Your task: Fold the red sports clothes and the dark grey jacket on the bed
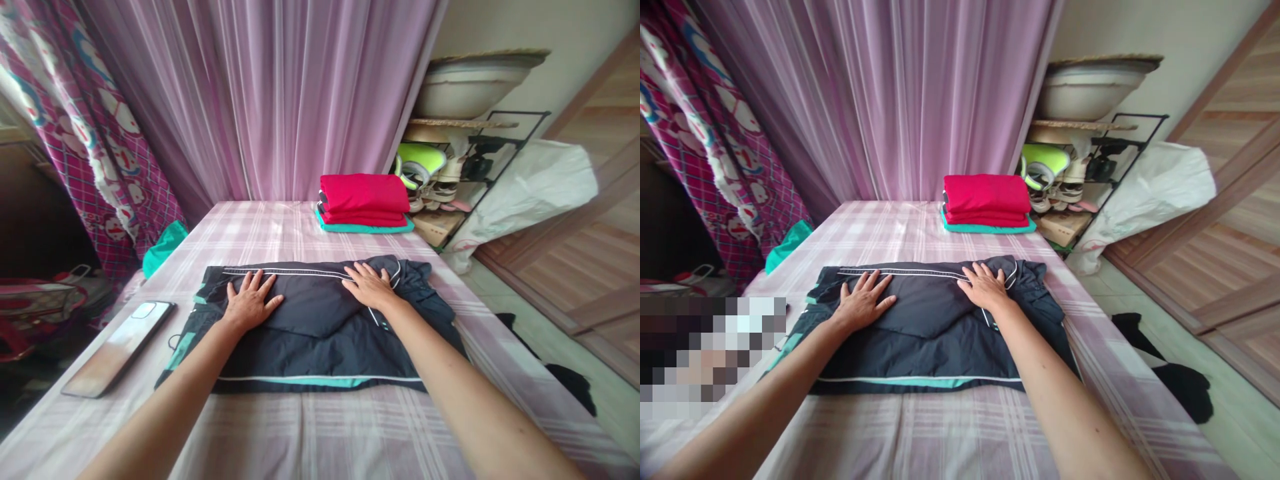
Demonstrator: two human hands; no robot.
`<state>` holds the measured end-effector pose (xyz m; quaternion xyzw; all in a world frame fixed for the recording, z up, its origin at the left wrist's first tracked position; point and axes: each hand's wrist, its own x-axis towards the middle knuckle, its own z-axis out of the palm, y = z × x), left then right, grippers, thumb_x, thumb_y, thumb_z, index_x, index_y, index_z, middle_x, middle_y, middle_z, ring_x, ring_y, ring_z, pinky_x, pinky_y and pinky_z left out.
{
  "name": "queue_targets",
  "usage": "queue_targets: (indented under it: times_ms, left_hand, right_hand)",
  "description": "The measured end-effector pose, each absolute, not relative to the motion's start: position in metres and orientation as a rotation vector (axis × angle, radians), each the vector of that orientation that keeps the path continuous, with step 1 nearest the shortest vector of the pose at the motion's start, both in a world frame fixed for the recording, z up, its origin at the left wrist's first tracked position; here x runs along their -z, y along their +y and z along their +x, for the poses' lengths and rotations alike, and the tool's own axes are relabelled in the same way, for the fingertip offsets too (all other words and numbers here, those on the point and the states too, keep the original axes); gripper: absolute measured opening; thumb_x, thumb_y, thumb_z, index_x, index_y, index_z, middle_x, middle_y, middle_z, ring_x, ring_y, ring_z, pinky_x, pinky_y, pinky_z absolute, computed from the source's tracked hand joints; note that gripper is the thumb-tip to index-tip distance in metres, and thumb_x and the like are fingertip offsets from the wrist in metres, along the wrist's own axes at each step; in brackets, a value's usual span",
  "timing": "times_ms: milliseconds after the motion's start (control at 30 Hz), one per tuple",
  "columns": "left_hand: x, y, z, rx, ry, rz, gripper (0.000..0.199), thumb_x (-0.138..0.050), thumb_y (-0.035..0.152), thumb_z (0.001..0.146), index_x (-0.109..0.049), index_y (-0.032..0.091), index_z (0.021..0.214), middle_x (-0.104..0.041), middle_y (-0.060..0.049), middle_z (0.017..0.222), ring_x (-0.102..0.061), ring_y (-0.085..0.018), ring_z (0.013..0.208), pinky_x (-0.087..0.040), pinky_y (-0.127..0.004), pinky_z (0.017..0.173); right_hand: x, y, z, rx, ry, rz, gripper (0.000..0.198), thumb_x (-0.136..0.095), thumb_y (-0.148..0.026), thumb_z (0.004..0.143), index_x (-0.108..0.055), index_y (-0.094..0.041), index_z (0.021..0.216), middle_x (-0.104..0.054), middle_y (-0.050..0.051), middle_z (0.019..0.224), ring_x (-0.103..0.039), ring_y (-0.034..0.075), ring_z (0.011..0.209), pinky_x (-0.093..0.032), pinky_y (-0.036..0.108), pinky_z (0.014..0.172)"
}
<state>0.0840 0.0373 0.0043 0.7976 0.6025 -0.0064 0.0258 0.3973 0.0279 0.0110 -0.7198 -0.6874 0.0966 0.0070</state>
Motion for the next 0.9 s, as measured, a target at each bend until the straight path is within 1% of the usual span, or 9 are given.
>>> queue_targets:
  times_ms: [67, 200, 333, 400, 500, 567, 733, 833, 900]
  left_hand:
    - [-0.005, 0.036, 0.086, 0.003, 1.86, 2.471, 0.068, -0.028, 0.068, 0.093, -0.029, 0.036, 0.154, -0.023, -0.009, 0.164, -0.019, -0.038, 0.15, -0.019, -0.076, 0.108]
    - [-0.006, 0.034, 0.088, -0.019, 1.871, 2.481, 0.068, -0.029, 0.068, 0.093, -0.029, 0.035, 0.153, -0.025, -0.009, 0.163, -0.02, -0.039, 0.149, -0.02, -0.076, 0.107]
    - [-0.005, 0.035, 0.087, -0.023, 1.874, 2.473, 0.069, -0.028, 0.069, 0.092, -0.029, 0.036, 0.153, -0.025, -0.009, 0.163, -0.019, -0.039, 0.149, -0.019, -0.077, 0.107]
    - [-0.003, 0.035, 0.086, -0.029, 1.867, 2.472, 0.07, -0.028, 0.07, 0.092, -0.03, 0.036, 0.153, -0.025, -0.009, 0.163, -0.019, -0.039, 0.149, -0.019, -0.077, 0.107]
    - [-0.002, 0.036, 0.086, -0.035, 1.86, 2.472, 0.07, -0.028, 0.069, 0.092, -0.029, 0.036, 0.154, -0.024, -0.009, 0.164, -0.019, -0.04, 0.149, -0.018, -0.078, 0.107]
    - [-0.002, 0.037, 0.086, -0.034, 1.86, 2.471, 0.07, -0.027, 0.069, 0.092, -0.029, 0.035, 0.154, -0.024, -0.01, 0.163, -0.019, -0.04, 0.149, -0.017, -0.078, 0.106]
    - [-0.003, 0.036, 0.086, -0.023, 1.86, 2.466, 0.071, -0.027, 0.07, 0.092, -0.029, 0.035, 0.154, -0.023, -0.01, 0.164, -0.018, -0.039, 0.15, -0.017, -0.078, 0.107]
    - [-0.003, 0.036, 0.086, -0.021, 1.865, 2.467, 0.071, -0.027, 0.07, 0.092, -0.029, 0.035, 0.154, -0.023, -0.01, 0.164, -0.018, -0.039, 0.15, -0.017, -0.078, 0.107]
    - [-0.003, 0.036, 0.086, -0.021, 1.865, 2.468, 0.071, -0.027, 0.07, 0.092, -0.029, 0.035, 0.154, -0.023, -0.01, 0.164, -0.018, -0.039, 0.15, -0.017, -0.078, 0.107]
  right_hand:
    - [-0.027, 0.03, 0.387, -0.257, -2.089, -2.247, 0.06, -0.025, -0.054, 0.099, -0.038, -0.028, 0.151, -0.03, 0.01, 0.161, -0.024, 0.029, 0.148, -0.014, 0.066, 0.115]
    - [-0.037, 0.031, 0.361, 0.031, -2.0, -2.098, 0.058, -0.025, -0.05, 0.1, -0.033, -0.029, 0.154, -0.027, 0.008, 0.162, -0.02, 0.029, 0.149, -0.015, 0.063, 0.116]
    - [-0.01, 0.029, 0.35, -0.154, -2.086, -2.196, 0.057, -0.024, -0.052, 0.1, -0.04, -0.029, 0.15, -0.032, 0.007, 0.16, -0.023, 0.028, 0.148, -0.014, 0.063, 0.116]
    - [0.0, 0.03, 0.35, -0.231, -2.098, -2.243, 0.058, -0.024, -0.052, 0.1, -0.041, -0.029, 0.15, -0.031, 0.007, 0.161, -0.021, 0.027, 0.149, -0.012, 0.062, 0.117]
    - [-0.002, 0.032, 0.352, -0.275, -2.106, -2.248, 0.059, -0.023, -0.054, 0.1, -0.039, -0.028, 0.151, -0.03, 0.006, 0.161, -0.02, 0.026, 0.149, -0.012, 0.061, 0.117]
    - [-0.011, 0.033, 0.355, -0.258, -2.083, -2.252, 0.06, -0.021, -0.054, 0.1, -0.039, -0.028, 0.151, -0.032, 0.008, 0.16, -0.023, 0.026, 0.149, -0.014, 0.061, 0.117]
    - [-0.016, 0.028, 0.373, 0.016, -1.848, -2.325, 0.06, -0.024, -0.052, 0.1, -0.038, -0.026, 0.152, -0.03, 0.011, 0.161, -0.021, 0.03, 0.149, -0.014, 0.061, 0.117]
    - [-0.004, 0.025, 0.384, -0.046, -1.802, -2.45, 0.063, -0.026, -0.055, 0.099, -0.042, -0.023, 0.15, -0.034, 0.013, 0.159, -0.027, 0.033, 0.146, -0.013, 0.062, 0.116]
    - [0.001, 0.025, 0.39, -0.076, -1.819, -2.483, 0.064, -0.026, -0.057, 0.098, -0.043, -0.023, 0.149, -0.036, 0.014, 0.157, -0.031, 0.034, 0.144, -0.016, 0.061, 0.115]
